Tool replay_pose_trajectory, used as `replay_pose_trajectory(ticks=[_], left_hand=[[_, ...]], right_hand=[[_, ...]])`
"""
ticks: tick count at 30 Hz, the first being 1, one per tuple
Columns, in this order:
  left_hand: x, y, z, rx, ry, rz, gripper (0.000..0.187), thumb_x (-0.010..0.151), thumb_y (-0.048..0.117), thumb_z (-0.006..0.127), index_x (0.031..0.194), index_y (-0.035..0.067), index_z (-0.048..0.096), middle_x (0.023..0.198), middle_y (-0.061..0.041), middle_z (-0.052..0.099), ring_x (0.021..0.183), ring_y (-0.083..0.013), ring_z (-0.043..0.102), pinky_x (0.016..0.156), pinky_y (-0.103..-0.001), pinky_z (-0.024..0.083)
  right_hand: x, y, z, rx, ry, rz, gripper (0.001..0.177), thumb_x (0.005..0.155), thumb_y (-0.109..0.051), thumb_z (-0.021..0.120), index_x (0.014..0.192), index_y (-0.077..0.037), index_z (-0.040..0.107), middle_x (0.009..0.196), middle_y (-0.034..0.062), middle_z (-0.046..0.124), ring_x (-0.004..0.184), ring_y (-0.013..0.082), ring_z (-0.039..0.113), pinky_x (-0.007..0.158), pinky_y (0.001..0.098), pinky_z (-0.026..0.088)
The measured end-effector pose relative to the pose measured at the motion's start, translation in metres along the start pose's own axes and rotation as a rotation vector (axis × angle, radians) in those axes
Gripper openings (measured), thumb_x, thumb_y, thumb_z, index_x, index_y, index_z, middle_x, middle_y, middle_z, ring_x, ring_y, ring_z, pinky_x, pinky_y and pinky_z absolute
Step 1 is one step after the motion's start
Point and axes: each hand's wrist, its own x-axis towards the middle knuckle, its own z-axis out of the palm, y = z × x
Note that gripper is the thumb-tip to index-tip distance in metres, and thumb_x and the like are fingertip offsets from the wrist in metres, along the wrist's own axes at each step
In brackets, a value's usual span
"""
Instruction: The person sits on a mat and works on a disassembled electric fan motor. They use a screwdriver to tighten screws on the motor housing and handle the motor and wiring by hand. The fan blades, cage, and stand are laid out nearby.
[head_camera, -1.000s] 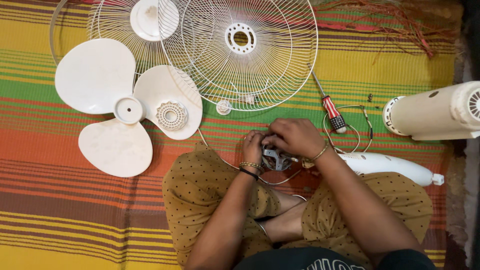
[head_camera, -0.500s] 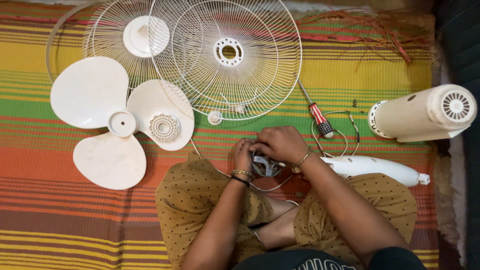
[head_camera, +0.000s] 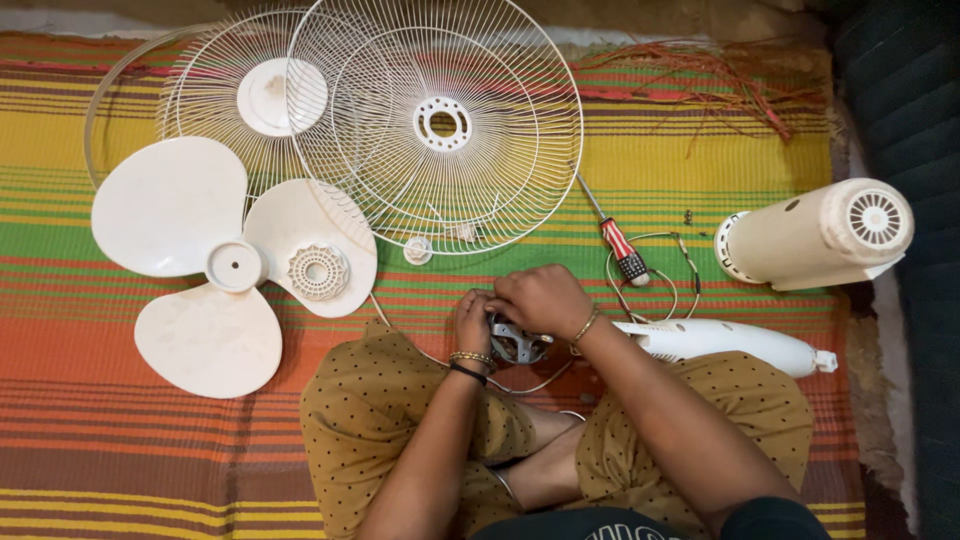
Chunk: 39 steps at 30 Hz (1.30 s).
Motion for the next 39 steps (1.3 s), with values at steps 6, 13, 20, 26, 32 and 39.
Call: replay_pose_trajectory(ticks=[6, 13, 20, 26, 32, 39], left_hand=[[-0.002, 0.004, 0.002, 0.001, -0.011, 0.013, 0.014, 0.097, 0.007, 0.058, 0.086, 0.001, 0.063, 0.078, -0.001, 0.061, 0.071, -0.0093, 0.052, 0.067, -0.026, 0.044], [-0.002, 0.006, 0.004, -0.055, 0.009, -0.048, 0.016, 0.097, 0.008, 0.054, 0.089, 0.001, 0.066, 0.079, -0.002, 0.064, 0.072, -0.0109, 0.056, 0.069, -0.027, 0.047], [0.001, -0.003, -0.002, -0.045, -0.010, -0.017, 0.017, 0.096, 0.007, 0.051, 0.088, 0.002, 0.065, 0.084, -0.003, 0.067, 0.075, -0.0120, 0.059, 0.072, -0.028, 0.050], [0.001, -0.008, -0.005, 0.001, -0.019, 0.019, 0.018, 0.097, 0.009, 0.051, 0.089, 0.002, 0.065, 0.086, -0.004, 0.068, 0.077, -0.0120, 0.060, 0.073, -0.027, 0.050], [0.000, 0.001, -0.001, -0.009, 0.005, -0.028, 0.017, 0.096, 0.011, 0.053, 0.089, 0.001, 0.065, 0.085, -0.005, 0.068, 0.077, -0.0128, 0.061, 0.073, -0.028, 0.051], [0.000, 0.001, -0.002, 0.004, 0.007, -0.024, 0.018, 0.096, 0.012, 0.053, 0.090, 0.002, 0.066, 0.084, -0.003, 0.067, 0.077, -0.0124, 0.060, 0.073, -0.027, 0.050]], right_hand=[[-0.002, -0.001, -0.002, 0.046, 0.012, 0.144, 0.030, 0.094, -0.041, 0.066, 0.080, -0.015, 0.068, 0.078, 0.0085, 0.069, 0.075, 0.0345, 0.069, 0.064, 0.0496, 0.052], [-0.006, -0.011, -0.025, 0.180, 0.026, 0.078, 0.027, 0.083, -0.038, 0.072, 0.088, -0.011, 0.068, 0.086, 0.0083, 0.067, 0.076, 0.0334, 0.068, 0.064, 0.0474, 0.052], [-0.003, -0.002, -0.006, 0.017, -0.018, 0.063, 0.031, 0.089, -0.039, 0.067, 0.080, -0.010, 0.070, 0.079, 0.0090, 0.069, 0.072, 0.0342, 0.069, 0.063, 0.0488, 0.053], [-0.001, -0.003, -0.003, -0.040, -0.153, 0.165, 0.039, 0.098, -0.047, 0.063, 0.080, -0.014, 0.071, 0.076, 0.0137, 0.071, 0.073, 0.0359, 0.070, 0.066, 0.0504, 0.054], [-0.007, -0.007, -0.014, 0.167, 0.075, 0.081, 0.035, 0.081, -0.044, 0.073, 0.087, -0.010, 0.064, 0.081, 0.0105, 0.071, 0.073, 0.0358, 0.069, 0.061, 0.0499, 0.053], [-0.005, -0.001, -0.005, 0.153, 0.015, 0.076, 0.030, 0.083, -0.041, 0.073, 0.085, -0.011, 0.065, 0.078, 0.0075, 0.071, 0.075, 0.0350, 0.069, 0.064, 0.0502, 0.053]])
